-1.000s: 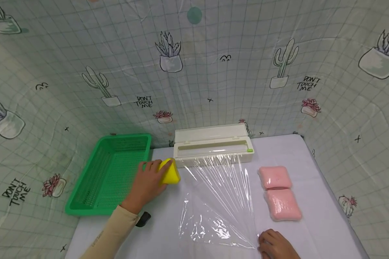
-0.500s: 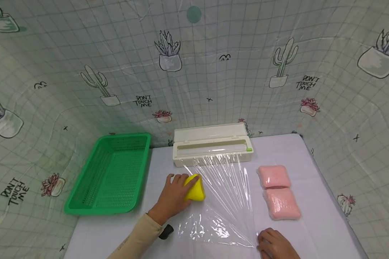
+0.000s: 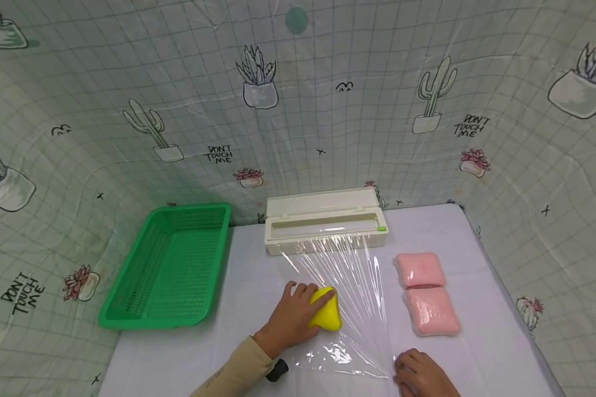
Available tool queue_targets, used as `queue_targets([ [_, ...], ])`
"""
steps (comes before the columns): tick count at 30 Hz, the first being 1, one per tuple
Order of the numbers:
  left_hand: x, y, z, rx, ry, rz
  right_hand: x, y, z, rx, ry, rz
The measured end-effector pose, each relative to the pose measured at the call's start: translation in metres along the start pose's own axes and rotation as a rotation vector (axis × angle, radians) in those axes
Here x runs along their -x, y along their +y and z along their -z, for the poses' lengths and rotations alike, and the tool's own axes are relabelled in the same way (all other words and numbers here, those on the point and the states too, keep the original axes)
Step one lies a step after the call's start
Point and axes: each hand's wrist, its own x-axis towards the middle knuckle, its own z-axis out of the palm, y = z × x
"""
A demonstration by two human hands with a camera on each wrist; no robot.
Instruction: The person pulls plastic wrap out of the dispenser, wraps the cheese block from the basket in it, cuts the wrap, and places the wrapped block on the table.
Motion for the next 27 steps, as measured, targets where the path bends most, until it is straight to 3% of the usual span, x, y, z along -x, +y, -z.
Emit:
queue_targets([
  [9,-0.004,0.017,0.0,-0.022,-0.002,-0.037,-0.002,0.002,-0.001,-0.036,0.045,0.032],
  [27,-0.002,0.042,-0.006,-0.067,-0.022,-0.083,-0.001,-0.001,0.002,-0.007,-0.002,0.009],
])
